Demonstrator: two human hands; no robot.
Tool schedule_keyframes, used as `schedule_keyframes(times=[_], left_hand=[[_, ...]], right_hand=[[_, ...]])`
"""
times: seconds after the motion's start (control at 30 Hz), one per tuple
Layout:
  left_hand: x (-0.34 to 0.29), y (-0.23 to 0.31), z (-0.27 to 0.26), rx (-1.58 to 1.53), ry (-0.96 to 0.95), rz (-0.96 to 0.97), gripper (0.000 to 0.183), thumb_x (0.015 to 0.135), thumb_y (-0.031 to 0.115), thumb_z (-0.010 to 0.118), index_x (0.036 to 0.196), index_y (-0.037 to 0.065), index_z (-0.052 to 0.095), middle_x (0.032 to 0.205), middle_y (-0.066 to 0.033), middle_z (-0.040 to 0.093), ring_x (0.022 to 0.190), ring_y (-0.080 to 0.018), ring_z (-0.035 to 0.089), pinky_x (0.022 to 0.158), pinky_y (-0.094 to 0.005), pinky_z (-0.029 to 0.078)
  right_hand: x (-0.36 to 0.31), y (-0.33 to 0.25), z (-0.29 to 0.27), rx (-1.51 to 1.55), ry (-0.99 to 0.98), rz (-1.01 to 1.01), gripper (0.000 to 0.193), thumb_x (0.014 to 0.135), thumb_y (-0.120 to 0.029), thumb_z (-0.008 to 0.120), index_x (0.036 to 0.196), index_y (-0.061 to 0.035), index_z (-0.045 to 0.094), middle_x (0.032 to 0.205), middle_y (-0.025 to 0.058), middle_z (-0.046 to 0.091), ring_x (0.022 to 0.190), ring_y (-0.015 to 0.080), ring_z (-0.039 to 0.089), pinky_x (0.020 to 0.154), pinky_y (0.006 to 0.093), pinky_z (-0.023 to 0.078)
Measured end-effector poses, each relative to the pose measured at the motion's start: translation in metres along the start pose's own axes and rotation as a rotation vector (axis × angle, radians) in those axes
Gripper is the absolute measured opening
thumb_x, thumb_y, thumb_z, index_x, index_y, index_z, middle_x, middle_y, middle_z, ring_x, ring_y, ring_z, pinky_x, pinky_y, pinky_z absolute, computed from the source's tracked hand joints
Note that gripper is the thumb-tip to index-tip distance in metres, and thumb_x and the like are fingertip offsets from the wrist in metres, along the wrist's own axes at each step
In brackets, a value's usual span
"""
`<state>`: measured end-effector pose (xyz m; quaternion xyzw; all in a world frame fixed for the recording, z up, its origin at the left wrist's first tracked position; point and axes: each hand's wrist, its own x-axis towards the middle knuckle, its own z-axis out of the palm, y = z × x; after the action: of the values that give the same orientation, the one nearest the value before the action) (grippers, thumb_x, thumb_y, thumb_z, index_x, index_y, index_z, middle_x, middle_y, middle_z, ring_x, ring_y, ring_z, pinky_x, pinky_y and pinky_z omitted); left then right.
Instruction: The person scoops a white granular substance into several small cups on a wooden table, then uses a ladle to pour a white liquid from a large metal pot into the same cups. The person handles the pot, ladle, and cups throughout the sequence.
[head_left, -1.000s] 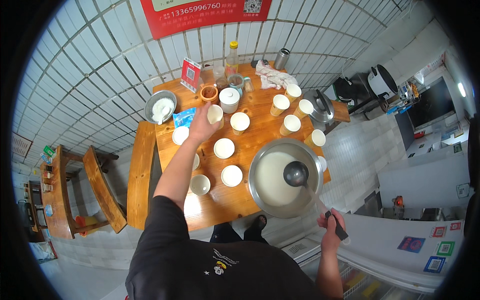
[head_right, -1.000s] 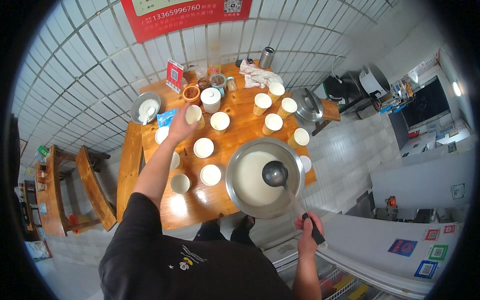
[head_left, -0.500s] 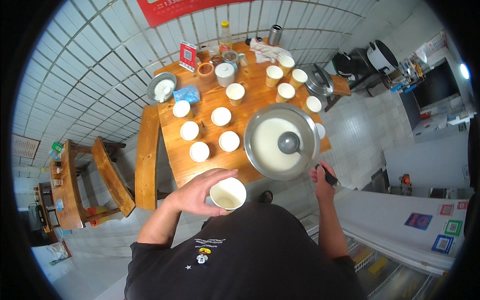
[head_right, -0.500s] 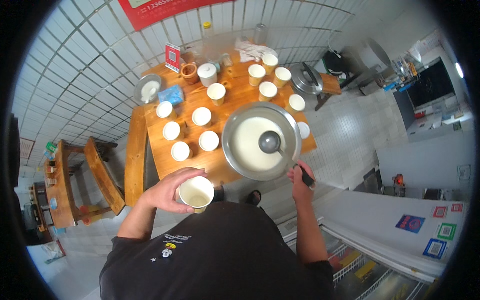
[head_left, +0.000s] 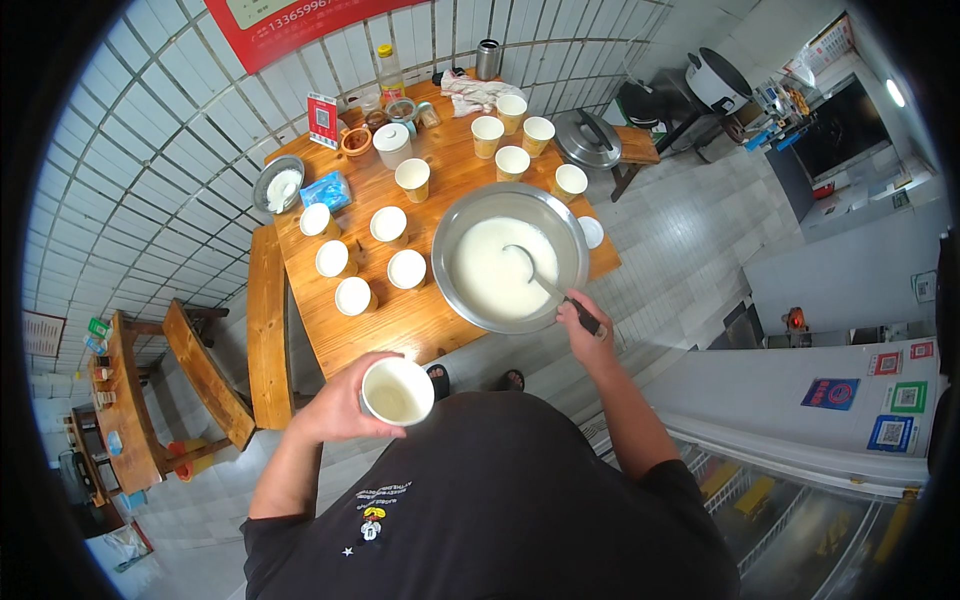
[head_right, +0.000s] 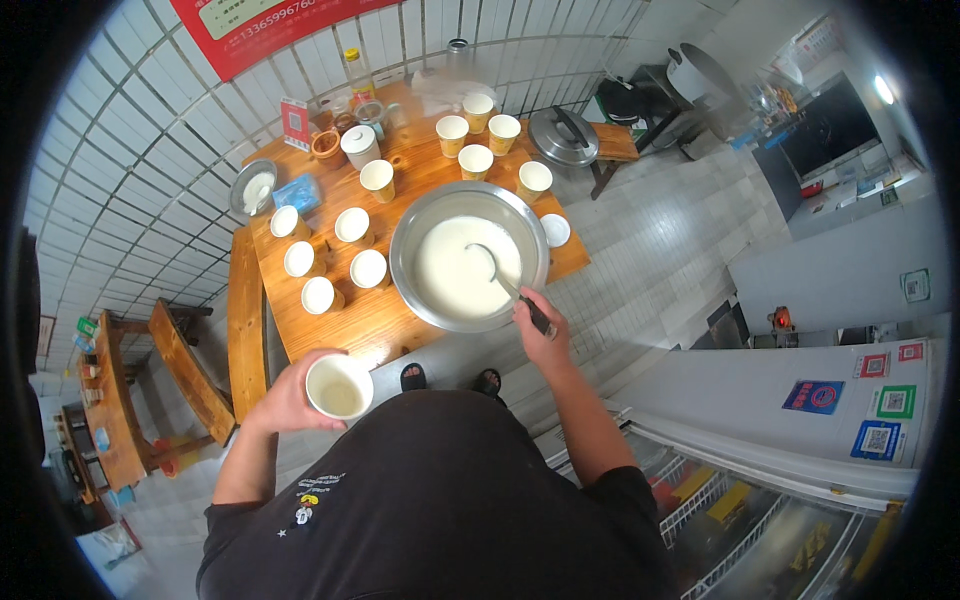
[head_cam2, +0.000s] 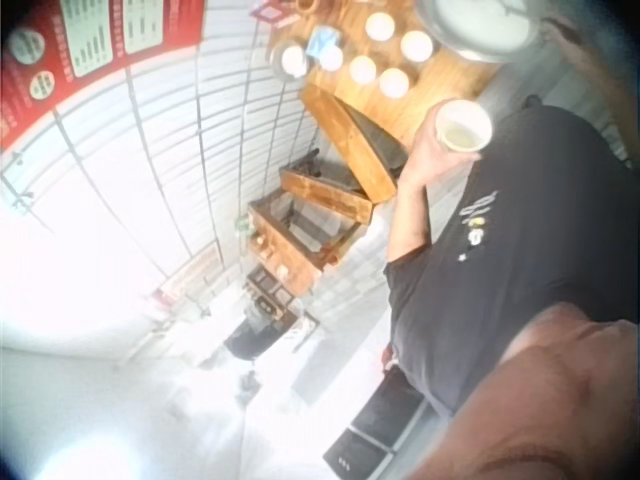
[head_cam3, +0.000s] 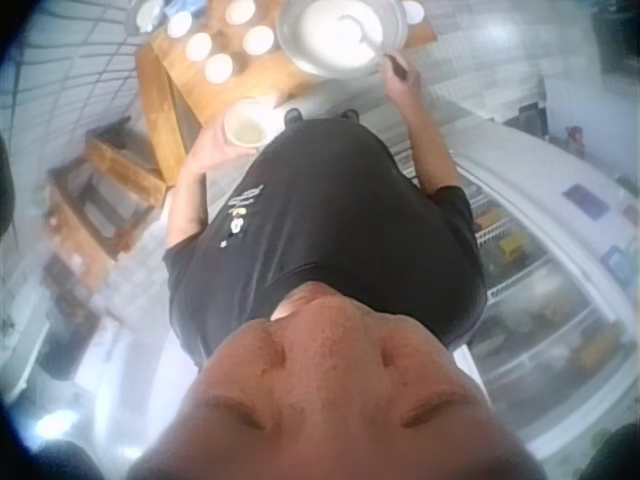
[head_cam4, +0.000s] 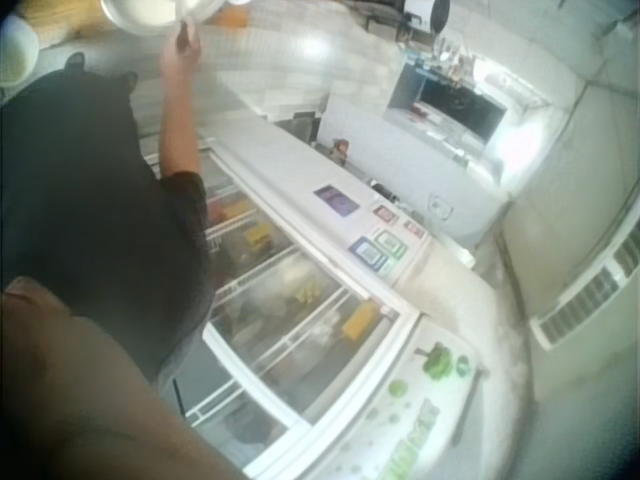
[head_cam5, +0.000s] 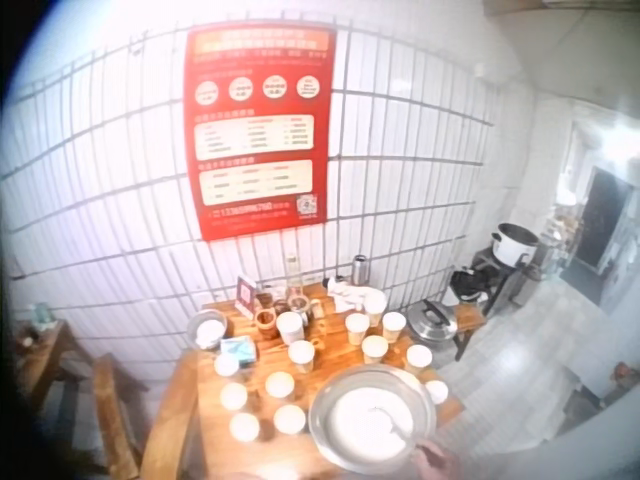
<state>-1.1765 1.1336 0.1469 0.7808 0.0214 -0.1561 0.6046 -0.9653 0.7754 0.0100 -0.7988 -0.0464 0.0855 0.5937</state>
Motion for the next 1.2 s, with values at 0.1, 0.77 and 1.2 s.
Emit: schedule_keyframes(times=[0.1, 0.77, 1.2], left_hand=[[0.025, -0.001, 0.001, 0.220, 0.222, 0.101, 0.096, 0.060, 0.027, 0.099, 0.141, 0.004, 0.050, 0.132, -0.0148, 0.056, 0.128, -0.0307, 0.055, 0.109, -0.0407, 0.044], [0.221, -0.032, 0.055, 0.329, 0.500, 0.136, 0.083, 0.070, 0.026, 0.092, 0.136, -0.002, 0.053, 0.127, -0.0221, 0.060, 0.122, -0.0353, 0.058, 0.107, -0.0413, 0.047], [0.245, -0.010, 0.073, 0.317, 0.477, -0.003, 0.075, 0.074, 0.034, 0.087, 0.135, 0.004, 0.056, 0.130, -0.0203, 0.058, 0.125, -0.0366, 0.055, 0.108, -0.0434, 0.045]], right_hand=[[0.005, 0.002, 0.000, 0.220, 0.093, 0.289, 0.036, 0.100, -0.022, 0.063, 0.129, -0.0012, 0.063, 0.095, 0.0123, 0.074, 0.078, 0.0171, 0.071, 0.072, 0.0284, 0.056], [-0.006, -0.147, -0.051, 0.350, 0.240, 0.152, 0.042, 0.102, -0.025, 0.056, 0.131, 0.0052, 0.056, 0.096, 0.0152, 0.073, 0.075, 0.0179, 0.070, 0.069, 0.0304, 0.055], [-0.025, -0.155, -0.045, 0.226, 0.156, 0.062, 0.036, 0.104, -0.018, 0.056, 0.131, 0.0044, 0.057, 0.100, 0.0168, 0.073, 0.082, 0.0182, 0.071, 0.075, 0.0303, 0.057]])
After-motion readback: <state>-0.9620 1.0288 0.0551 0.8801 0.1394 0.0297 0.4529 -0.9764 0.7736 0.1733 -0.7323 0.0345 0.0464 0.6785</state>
